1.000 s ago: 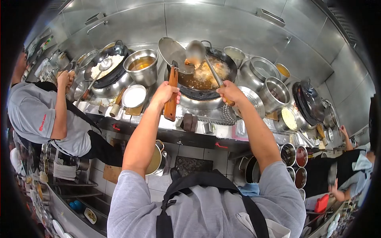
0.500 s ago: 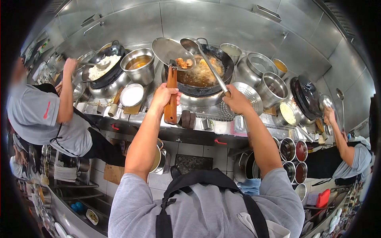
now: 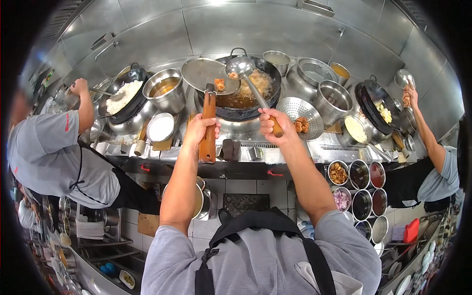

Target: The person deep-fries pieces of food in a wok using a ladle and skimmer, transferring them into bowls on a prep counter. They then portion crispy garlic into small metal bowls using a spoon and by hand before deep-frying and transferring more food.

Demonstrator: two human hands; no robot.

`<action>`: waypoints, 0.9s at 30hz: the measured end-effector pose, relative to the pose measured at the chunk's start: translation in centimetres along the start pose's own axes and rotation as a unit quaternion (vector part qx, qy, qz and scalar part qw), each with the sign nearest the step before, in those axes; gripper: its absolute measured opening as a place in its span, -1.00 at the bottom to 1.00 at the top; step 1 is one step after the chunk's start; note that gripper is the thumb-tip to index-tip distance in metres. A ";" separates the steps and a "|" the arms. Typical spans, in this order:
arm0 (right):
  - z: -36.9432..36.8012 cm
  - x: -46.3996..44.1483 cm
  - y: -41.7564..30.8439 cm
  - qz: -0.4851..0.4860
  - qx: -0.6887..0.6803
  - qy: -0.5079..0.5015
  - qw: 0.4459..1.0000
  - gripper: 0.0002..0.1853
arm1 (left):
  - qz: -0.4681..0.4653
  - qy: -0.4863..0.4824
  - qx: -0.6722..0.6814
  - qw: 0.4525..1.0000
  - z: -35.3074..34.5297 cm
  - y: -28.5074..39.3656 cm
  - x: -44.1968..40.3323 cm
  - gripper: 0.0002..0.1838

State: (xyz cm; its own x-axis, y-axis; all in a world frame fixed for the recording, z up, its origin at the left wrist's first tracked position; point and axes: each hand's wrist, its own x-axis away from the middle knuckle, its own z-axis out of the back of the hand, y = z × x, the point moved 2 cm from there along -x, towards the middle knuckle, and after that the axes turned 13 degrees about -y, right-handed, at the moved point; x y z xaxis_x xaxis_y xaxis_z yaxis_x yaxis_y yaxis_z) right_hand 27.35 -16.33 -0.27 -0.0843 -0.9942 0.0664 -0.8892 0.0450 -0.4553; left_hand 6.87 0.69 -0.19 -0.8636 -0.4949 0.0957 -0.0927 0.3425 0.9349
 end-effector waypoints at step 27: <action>-0.3 6.9 -0.3 0.063 -0.238 -0.129 0.960 -0.74 | 0.005 0.090 -0.283 0.955 -2.2 2.5 -0.5 -0.50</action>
State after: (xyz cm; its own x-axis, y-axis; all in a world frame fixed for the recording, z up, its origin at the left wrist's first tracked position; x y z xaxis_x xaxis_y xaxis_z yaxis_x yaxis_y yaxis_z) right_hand 26.93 -23.16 0.62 -0.1457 -0.9662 -0.2129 -0.9892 0.1453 0.0174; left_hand 8.16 0.05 2.82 -0.7588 -0.6412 0.1144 0.2412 -0.1134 0.9638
